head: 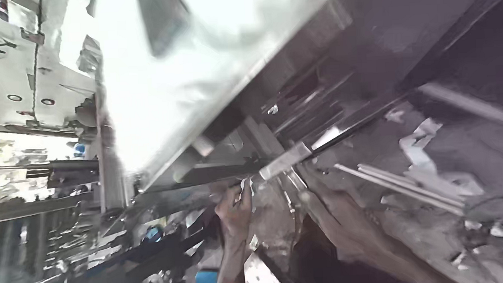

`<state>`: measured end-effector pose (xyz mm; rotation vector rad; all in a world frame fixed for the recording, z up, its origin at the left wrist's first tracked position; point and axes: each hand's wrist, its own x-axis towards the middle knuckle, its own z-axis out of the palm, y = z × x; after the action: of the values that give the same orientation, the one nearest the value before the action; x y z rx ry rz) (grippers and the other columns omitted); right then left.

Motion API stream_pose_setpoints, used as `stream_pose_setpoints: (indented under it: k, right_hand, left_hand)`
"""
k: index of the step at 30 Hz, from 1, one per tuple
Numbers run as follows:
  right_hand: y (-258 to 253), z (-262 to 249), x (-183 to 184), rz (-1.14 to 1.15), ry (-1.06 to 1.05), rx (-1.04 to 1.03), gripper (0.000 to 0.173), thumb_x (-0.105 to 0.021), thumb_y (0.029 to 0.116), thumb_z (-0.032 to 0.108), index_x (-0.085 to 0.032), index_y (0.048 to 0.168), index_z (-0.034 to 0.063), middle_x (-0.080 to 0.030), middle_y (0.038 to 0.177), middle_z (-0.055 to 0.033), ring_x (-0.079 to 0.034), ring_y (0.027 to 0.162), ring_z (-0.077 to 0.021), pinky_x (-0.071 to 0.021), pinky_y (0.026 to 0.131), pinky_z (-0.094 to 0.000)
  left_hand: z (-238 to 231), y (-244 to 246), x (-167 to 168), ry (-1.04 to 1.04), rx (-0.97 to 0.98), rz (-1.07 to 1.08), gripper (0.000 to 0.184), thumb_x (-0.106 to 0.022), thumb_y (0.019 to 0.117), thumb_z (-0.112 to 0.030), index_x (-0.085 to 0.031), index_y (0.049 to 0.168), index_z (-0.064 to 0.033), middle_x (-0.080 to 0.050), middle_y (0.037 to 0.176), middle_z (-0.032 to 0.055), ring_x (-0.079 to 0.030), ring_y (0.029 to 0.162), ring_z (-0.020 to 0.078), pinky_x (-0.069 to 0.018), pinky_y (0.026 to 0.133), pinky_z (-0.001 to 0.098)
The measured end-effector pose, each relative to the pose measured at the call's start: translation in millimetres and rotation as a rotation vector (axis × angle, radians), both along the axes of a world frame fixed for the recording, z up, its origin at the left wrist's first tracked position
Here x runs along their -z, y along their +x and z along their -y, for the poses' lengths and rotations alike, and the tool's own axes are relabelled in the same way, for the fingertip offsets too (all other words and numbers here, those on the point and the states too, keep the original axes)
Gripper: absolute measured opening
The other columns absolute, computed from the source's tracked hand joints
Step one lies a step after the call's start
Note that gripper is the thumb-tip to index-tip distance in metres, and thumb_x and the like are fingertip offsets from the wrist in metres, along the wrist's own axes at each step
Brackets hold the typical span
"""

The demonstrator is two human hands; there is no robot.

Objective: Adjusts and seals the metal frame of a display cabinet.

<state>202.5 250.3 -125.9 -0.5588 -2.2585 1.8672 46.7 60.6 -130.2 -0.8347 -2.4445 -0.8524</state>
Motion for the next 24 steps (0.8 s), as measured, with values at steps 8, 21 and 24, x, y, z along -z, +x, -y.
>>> stream_pose_setpoints:
  k: [8,21,24]
  right_hand:
    - [50.0,-51.2,-162.8,-0.359,0.707,0.265,0.032,-0.054,0.1046,0.032,-0.067,0.126,0.0118,-0.073,0.092,-0.0129,-0.071,0.083,-0.0168,-0.0586,0.079,-0.0324]
    - [-134.4,-178.5,-324.6,0.097,1.342,0.385,0.029,-0.063,0.0985,0.035,-0.07,0.126,0.032,-0.071,0.109,-0.0098,-0.069,0.097,-0.0341,-0.0542,0.075,-0.0569]
    - [-154.7,-186.1,-317.7,0.077,1.345,0.426,0.026,-0.057,0.102,0.028,-0.072,0.124,0.0272,-0.072,0.114,-0.0079,-0.066,0.111,-0.0314,-0.0527,0.086,-0.0528]
  left_hand:
    - [-7.0,1.1,1.0,0.07,-0.011,0.077,0.019,-0.079,0.0837,-0.026,-0.077,0.079,-0.0082,-0.075,0.073,0.0013,-0.07,0.063,0.0054,-0.0614,0.061,0.0266]
    - [-1.7,-7.3,2.2,0.045,0.063,0.069,0.028,-0.074,0.0877,-0.034,-0.079,0.081,-0.0072,-0.075,0.074,0.0059,-0.073,0.063,0.0163,-0.0613,0.061,0.0412]
    - [1.4,-10.8,1.6,0.033,0.087,0.067,0.028,-0.074,0.0894,-0.034,-0.079,0.083,-0.007,-0.075,0.076,0.0065,-0.073,0.067,0.0169,-0.0619,0.064,0.0419]
